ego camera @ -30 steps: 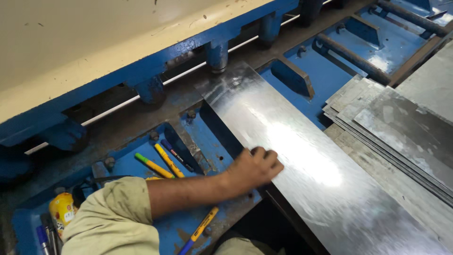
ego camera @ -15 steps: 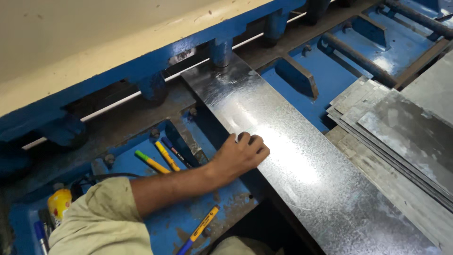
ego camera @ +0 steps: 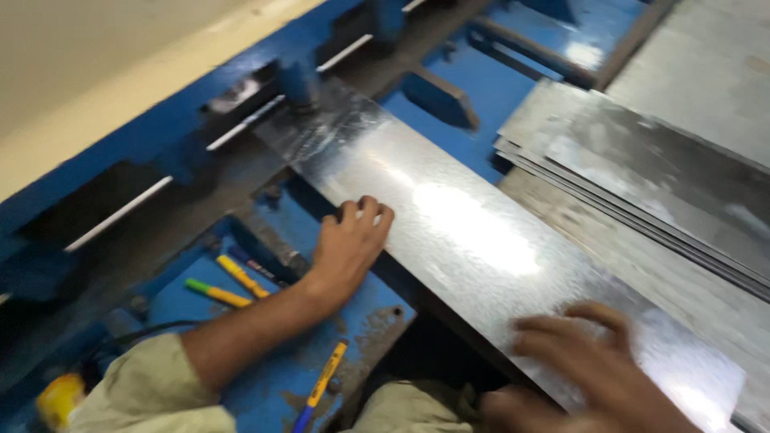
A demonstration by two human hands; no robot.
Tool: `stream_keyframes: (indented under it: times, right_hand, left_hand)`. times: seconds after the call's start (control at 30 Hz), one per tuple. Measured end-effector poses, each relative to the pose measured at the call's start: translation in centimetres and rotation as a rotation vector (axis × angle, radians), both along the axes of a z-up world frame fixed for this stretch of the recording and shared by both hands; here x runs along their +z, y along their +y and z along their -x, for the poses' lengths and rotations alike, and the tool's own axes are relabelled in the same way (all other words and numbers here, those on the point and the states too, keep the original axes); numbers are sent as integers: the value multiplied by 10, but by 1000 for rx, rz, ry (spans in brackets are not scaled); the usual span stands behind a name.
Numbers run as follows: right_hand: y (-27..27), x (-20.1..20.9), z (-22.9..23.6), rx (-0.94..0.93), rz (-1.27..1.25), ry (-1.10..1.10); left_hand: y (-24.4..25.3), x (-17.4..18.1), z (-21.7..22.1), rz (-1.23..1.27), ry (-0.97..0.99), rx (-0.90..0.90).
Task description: The person repeatedly picks up rectangular metal sheets from a stack, aligns them against a stop on a blue industrial cutting machine, and operates the machine to cut the sheets. The cut pieces are then placed onto a growing stack of finished parts.
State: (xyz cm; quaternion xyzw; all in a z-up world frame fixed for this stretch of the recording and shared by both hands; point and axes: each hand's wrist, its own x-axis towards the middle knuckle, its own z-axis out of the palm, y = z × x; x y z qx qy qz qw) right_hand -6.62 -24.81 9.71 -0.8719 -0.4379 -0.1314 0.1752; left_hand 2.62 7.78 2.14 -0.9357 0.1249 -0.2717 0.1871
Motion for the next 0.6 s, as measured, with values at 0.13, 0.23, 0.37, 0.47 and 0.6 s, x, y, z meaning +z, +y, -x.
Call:
stream_keyframes:
  times: [0.13,0.23,0.37,0.47,0.6]
  right_hand:
    - [33,29,15,229,-4,-194]
    - [48,42,6,327,-39,-299]
    - [46,44,-23,405,-124,-251]
    - [31,35,-62,248,-136,-80]
    - [13,2,-160,34,-10,76]
  left_hand:
    - [-10,14,10,51,60,-3]
    - [-7,27,11,23,39,2]
    - [3,35,11,60,70,10]
    - [5,37,11,76,151,-41]
    - [-3,26,21,119,220,-233]
